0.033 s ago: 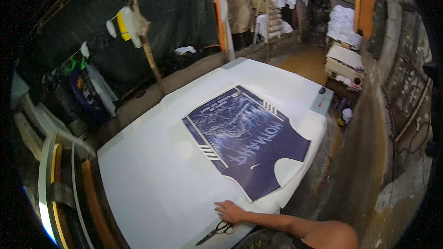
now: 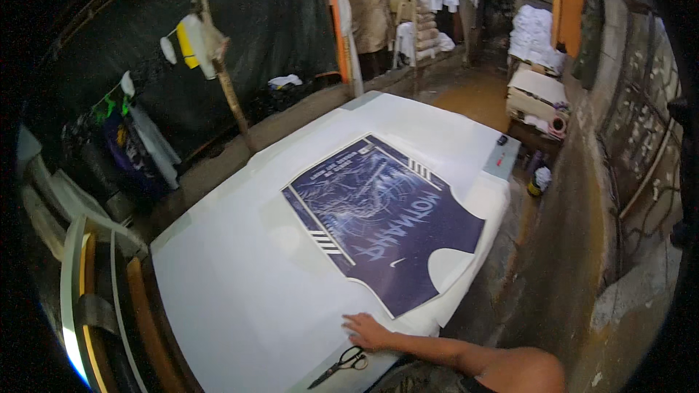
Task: The person operates a heat press machine and uses shears to cut large white fabric sheets on a work table. They repeatedly feed the fabric through the machine, trim edges, and stack the cut pieces.
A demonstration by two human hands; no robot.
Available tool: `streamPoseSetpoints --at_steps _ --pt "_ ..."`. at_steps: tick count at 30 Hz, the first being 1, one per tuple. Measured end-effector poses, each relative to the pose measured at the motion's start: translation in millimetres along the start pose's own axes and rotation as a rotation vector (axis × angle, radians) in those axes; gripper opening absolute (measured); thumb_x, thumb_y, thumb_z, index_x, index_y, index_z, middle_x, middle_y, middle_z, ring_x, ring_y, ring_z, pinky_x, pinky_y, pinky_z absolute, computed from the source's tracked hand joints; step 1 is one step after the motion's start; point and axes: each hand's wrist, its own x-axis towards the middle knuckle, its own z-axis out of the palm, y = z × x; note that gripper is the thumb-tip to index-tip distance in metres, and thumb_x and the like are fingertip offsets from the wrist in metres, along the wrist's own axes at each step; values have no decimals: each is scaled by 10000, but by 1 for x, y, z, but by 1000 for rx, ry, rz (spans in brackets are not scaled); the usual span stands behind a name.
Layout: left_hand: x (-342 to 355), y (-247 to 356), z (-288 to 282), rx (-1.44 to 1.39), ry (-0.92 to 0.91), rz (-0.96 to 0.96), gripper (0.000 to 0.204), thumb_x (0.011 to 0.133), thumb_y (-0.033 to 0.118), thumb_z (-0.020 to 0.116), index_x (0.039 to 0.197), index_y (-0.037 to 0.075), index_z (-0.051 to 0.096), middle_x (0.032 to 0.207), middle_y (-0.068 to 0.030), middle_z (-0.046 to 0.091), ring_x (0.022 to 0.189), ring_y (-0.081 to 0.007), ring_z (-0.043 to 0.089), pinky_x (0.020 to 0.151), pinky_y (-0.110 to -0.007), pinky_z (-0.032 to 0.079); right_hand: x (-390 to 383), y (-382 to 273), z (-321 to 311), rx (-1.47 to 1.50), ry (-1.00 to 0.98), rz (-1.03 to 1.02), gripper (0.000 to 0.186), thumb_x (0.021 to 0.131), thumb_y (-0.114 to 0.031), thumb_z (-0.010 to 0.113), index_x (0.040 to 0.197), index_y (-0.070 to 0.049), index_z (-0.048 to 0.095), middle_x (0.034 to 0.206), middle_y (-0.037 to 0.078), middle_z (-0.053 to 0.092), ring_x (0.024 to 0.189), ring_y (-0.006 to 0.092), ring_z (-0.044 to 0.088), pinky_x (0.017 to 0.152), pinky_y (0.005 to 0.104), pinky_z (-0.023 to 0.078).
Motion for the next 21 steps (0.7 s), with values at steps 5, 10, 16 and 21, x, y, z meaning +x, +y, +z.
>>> streamPoseSetpoints --at_steps 5,10,16,21 --pt "-7 -3 15 -10 89 64 570 904 362 577 1280 -61 508 1373 -317 427 1284 -450 401 1073 -545 319 -56 63 -54 59 751 478 578 790 -177 673 1322 -69 476 1421 219 402 1317 400 362 1090 509 279" --pt "20 23 37 -143 127 193 508 899 296 591 1269 -43 514 1370 -298 425 1259 -434 421 1048 -524 348 -118 156 -105 176 1190 1152 795 711 -145 740 1372 0 324 1297 225 422 1264 413 361 1116 487 248" --pt "-3 98 72 -403 146 247 413 891 170 609 1255 -3 519 1373 -247 420 1233 -381 443 1009 -471 395 -150 251 -145 509 1289 1260 689 732 -128 756 1304 37 410 1278 246 529 1176 366 533 991 411 430" --pt "-50 273 129 -579 -206 473 323 911 108 577 1206 -18 542 1308 -187 503 1171 -313 501 980 -374 438 -143 301 -180 731 1186 1117 414 782 -98 718 1148 45 587 1088 187 661 1007 325 634 888 408 479"
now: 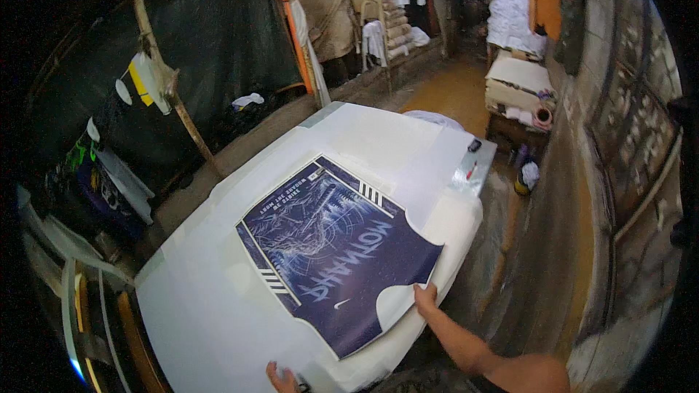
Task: The person operates a heat press machine and uses shears to cut large white fabric sheets on a work table. They repeatedly feed the fabric through the machine, trim edges, and stack the cut pieces.
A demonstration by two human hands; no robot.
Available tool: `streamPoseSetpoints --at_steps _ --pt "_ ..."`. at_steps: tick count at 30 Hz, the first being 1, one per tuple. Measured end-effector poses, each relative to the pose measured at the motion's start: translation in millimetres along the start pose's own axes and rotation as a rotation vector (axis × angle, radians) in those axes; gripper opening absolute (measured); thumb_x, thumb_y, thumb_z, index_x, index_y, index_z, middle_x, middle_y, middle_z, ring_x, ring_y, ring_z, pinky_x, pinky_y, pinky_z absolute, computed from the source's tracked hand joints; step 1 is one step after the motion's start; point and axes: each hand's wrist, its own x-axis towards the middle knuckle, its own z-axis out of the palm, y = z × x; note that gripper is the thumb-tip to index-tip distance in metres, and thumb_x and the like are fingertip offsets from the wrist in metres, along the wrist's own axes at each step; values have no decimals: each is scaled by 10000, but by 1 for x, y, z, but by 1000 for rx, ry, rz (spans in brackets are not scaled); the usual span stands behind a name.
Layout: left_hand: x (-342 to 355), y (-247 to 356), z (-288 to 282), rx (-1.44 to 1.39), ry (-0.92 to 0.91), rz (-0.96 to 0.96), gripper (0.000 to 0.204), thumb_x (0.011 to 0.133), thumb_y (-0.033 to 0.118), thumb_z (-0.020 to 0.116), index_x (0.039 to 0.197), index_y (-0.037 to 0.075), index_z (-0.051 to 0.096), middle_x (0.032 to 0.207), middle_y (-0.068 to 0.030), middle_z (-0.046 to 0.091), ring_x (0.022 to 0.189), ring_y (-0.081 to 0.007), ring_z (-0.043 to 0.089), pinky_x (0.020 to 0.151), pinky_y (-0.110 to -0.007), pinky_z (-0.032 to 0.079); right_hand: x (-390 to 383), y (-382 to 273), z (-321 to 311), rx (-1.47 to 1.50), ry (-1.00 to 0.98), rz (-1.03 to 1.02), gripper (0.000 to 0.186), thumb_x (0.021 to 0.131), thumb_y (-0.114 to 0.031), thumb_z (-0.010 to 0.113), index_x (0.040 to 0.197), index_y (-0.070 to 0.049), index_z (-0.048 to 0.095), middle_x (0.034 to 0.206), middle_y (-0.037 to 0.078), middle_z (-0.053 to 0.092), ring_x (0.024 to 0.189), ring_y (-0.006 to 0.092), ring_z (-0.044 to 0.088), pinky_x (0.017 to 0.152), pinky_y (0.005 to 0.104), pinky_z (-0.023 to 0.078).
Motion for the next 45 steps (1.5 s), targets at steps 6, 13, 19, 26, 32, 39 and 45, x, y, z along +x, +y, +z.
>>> streamPoseSetpoints --at_steps 6,13,19,26,32,39,45 --pt "37 155 109 -18 -505 285 506 789 146 669 1255 5 528 1410 -273 401 1292 -422 411 1079 -462 354 152 -68 -12 -91 126 -147 390 910 -276 636 1103 58 578 1051 186 639 958 263 601 851 408 479" --pt "60 250 137 -110 -453 286 446 827 163 664 1249 68 558 1379 -207 479 1264 -384 457 1048 -457 383 353 -410 88 -1002 -98 -935 320 874 -270 553 1022 -1 645 1008 245 646 957 408 617 831 502 489" --pt "145 294 93 -249 -260 288 430 839 66 649 1254 28 545 1328 -184 539 1186 -331 546 1025 -424 411 160 -671 176 -563 -25 -1249 207 811 -97 595 949 24 688 961 268 671 944 413 662 804 480 538" --pt "151 290 70 -751 -133 -64 557 860 184 676 1349 28 460 1336 -165 520 1148 -279 566 1008 -406 429 -48 -525 151 -574 85 -1949 201 809 -63 575 997 6 567 882 121 585 856 235 652 583 342 555" --pt "125 272 149 -1813 -311 -372 811 873 584 547 1460 96 274 1395 -209 414 1246 -364 457 1033 -536 378 -70 -308 66 -910 -618 -1759 419 783 -116 584 1178 18 542 1255 263 538 1114 357 580 772 405 528" --pt "83 283 269 -1396 22 -828 616 871 56 606 1388 92 274 1331 -170 434 1196 -295 462 995 -489 430 47 -154 25 -1236 -856 -1664 539 827 -139 562 1346 -36 457 1370 230 473 1131 366 568 637 452 554" --pt "44 322 325 -1093 409 -762 773 811 -107 592 1423 79 159 1330 -162 417 1187 -271 441 1020 -414 391 134 -109 -7 -1227 -1025 -1741 479 816 -134 568 1274 -9 502 1246 192 565 923 270 613 470 335 526"
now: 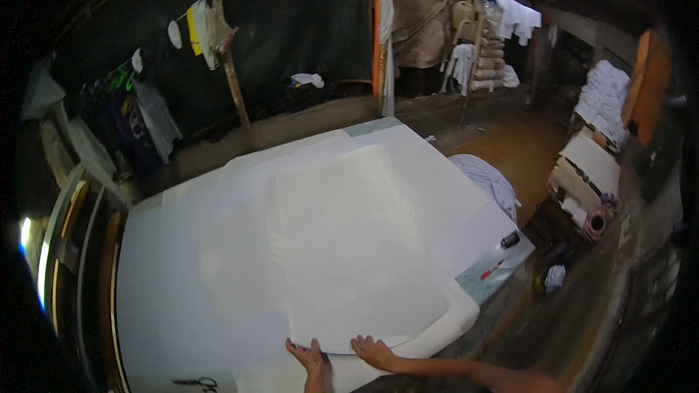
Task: The person operates a heat press machine and uses shears to cut large white fabric sheets on a work table. They repeatedly feed the fabric through the machine, trim edges, and stack the cut pieces.
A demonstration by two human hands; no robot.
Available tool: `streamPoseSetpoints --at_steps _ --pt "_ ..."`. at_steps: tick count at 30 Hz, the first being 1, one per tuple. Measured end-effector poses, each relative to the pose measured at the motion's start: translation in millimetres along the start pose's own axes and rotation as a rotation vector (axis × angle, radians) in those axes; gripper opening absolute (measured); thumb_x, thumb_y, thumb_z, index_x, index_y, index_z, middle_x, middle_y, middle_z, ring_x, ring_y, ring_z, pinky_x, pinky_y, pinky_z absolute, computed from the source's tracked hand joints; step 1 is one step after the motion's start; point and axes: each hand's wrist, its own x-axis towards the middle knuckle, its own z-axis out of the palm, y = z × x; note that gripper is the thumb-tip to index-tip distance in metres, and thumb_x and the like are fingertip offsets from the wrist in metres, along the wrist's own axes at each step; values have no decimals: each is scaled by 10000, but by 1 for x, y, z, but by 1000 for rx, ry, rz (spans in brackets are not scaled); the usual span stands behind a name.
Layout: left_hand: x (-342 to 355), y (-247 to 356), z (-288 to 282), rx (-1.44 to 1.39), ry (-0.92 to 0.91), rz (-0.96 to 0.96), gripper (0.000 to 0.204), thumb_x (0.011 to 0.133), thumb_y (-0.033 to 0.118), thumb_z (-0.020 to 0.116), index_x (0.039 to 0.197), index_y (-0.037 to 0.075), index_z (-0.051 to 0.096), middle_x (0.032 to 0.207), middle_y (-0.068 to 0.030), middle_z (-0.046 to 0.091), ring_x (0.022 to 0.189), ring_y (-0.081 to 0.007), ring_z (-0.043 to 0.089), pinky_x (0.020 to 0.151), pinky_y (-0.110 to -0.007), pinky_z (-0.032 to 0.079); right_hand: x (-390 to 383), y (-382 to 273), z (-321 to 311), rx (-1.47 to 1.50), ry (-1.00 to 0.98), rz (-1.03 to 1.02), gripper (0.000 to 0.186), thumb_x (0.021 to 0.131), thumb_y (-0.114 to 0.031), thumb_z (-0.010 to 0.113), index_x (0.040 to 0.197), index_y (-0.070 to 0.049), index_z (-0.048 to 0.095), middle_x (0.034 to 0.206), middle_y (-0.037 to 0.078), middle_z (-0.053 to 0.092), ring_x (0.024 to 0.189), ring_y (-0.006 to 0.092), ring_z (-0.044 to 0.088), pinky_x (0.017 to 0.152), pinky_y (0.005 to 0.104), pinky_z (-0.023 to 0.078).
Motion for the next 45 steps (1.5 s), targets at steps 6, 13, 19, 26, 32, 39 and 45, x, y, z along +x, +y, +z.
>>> streamPoseSetpoints --at_steps 6,13,19,26,32,39,45 --pt "-44 -30 4 427 -56 191 876 751 60 747 1426 18 189 1330 -213 388 1205 -326 429 1065 -447 338 -51 64 16 239 15 -150 397 824 -129 558 1203 -11 535 975 113 560 863 231 591 502 324 499" --pt "-98 -7 31 1249 -168 827 649 724 280 778 1242 10 494 1245 -213 498 1167 -360 488 1044 -493 312 -42 84 20 587 19 -226 282 831 -117 569 1097 -30 538 980 129 565 912 290 598 693 401 530" --pt "-83 -12 22 1677 -935 846 367 721 231 727 1032 79 606 998 -96 620 986 -292 585 846 -443 439 -20 58 33 555 18 -328 235 822 -148 583 1029 -42 549 966 123 578 911 288 614 710 392 528" --pt "-48 -24 -17 1662 -985 931 142 822 149 583 932 63 610 915 -104 639 894 -303 619 779 -427 491 -70 116 37 335 -45 -306 173 851 -155 542 985 -46 551 970 97 570 924 248 598 708 375 501" --pt "-53 -46 18 1455 -1151 1043 134 811 137 568 918 63 602 940 -117 648 878 -289 629 743 -416 496 -65 109 36 393 -98 -250 181 846 -155 538 991 -48 553 985 104 575 960 266 588 733 398 497" --pt "-43 -52 20 1449 -1225 1057 157 812 116 550 947 58 604 955 -114 650 892 -283 627 737 -403 498 -88 131 47 459 -109 -164 181 872 -151 521 1032 -79 568 1005 102 577 990 277 587 800 411 485" --pt "-25 -15 -7 1445 -1233 1044 148 843 143 568 954 55 612 976 -111 637 911 -291 619 760 -421 493 -109 148 46 461 -52 -153 166 882 -148 518 1019 -70 570 1015 120 566 1000 274 577 816 400 468"
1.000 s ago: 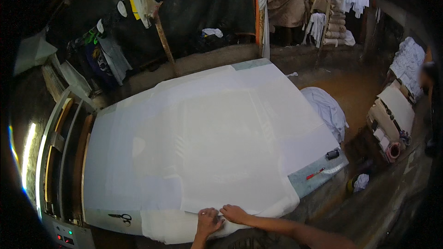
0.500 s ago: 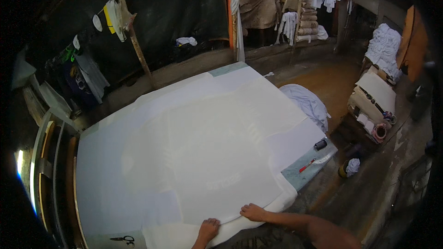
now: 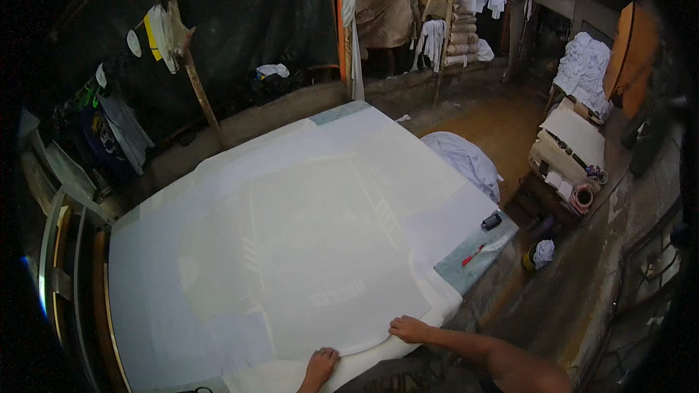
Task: The person operates a heat press machine and uses shears to cut large white fabric sheets on a work table. They repeatedly feed the fabric through the machine, trim edges, and stack the cut pieces.
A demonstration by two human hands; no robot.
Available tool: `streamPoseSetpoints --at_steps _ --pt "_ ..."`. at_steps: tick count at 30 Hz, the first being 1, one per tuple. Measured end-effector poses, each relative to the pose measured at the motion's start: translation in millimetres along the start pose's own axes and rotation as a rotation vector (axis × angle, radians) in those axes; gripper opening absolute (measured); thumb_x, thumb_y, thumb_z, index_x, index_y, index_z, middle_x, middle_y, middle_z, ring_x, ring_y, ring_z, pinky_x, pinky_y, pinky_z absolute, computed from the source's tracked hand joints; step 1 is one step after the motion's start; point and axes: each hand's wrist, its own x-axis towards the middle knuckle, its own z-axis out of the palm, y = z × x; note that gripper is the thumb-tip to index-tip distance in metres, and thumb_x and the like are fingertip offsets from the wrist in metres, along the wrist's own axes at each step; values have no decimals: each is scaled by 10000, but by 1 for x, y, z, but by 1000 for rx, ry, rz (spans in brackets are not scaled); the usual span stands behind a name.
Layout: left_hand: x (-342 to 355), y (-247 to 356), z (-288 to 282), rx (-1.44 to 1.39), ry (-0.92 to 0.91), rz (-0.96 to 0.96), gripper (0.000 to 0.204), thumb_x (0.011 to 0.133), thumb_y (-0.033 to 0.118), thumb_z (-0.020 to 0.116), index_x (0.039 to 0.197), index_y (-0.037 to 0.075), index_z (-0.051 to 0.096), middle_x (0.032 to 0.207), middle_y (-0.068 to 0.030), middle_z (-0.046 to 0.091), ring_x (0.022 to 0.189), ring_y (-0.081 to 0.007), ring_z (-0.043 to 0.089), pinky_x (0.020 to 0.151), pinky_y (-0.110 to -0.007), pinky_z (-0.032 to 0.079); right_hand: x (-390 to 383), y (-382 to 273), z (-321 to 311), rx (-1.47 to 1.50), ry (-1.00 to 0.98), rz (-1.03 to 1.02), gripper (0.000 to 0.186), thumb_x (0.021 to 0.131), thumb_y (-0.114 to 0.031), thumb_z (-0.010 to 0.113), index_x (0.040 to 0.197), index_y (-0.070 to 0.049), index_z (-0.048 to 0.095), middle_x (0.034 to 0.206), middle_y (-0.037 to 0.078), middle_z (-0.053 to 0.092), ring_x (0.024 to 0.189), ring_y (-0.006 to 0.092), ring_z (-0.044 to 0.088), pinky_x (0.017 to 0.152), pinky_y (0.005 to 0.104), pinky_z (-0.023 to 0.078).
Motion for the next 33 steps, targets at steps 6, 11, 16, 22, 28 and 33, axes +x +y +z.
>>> streamPoseSetpoints --at_steps 6,11,16,22,28,33 --pt "41 34 29 9 -85 51 156 846 160 570 942 45 613 983 -119 638 907 -312 619 769 -426 495 44 -39 26 -18 66 -184 149 857 -123 542 988 -58 566 999 100 567 962 261 565 782 385 454" --pt "-16 -18 8 46 -62 -82 216 833 175 585 1006 51 622 1051 -150 642 945 -322 620 800 -439 493 -9 11 12 -69 54 74 196 852 -144 563 1039 -84 557 1042 108 571 977 271 571 828 407 460" --pt "-47 -35 -23 119 -168 -134 215 835 131 571 1034 64 616 1068 -142 637 1012 -319 600 853 -441 477 -21 18 -7 -113 -57 78 207 847 -141 582 1039 -68 559 1064 121 571 1018 278 563 842 413 451" --pt "42 32 15 125 20 94 208 820 129 581 1008 43 585 1010 -120 609 998 -300 594 835 -413 489 67 -56 20 -43 182 -55 118 809 -118 568 915 -67 566 946 102 554 937 275 553 775 396 442" --pt "-11 -28 -18 157 -144 -169 267 786 131 609 1011 -13 606 1023 -206 650 967 -340 632 815 -434 505 6 8 -8 -88 184 176 149 728 -78 604 874 -58 583 919 120 563 862 307 567 728 415 457" --pt "-32 -42 -42 214 -115 -216 237 779 106 606 1001 24 605 1072 -168 608 1041 -341 580 876 -442 471 10 13 -22 -51 -7 225 222 763 -72 598 983 -38 607 986 134 582 991 325 569 787 451 479"
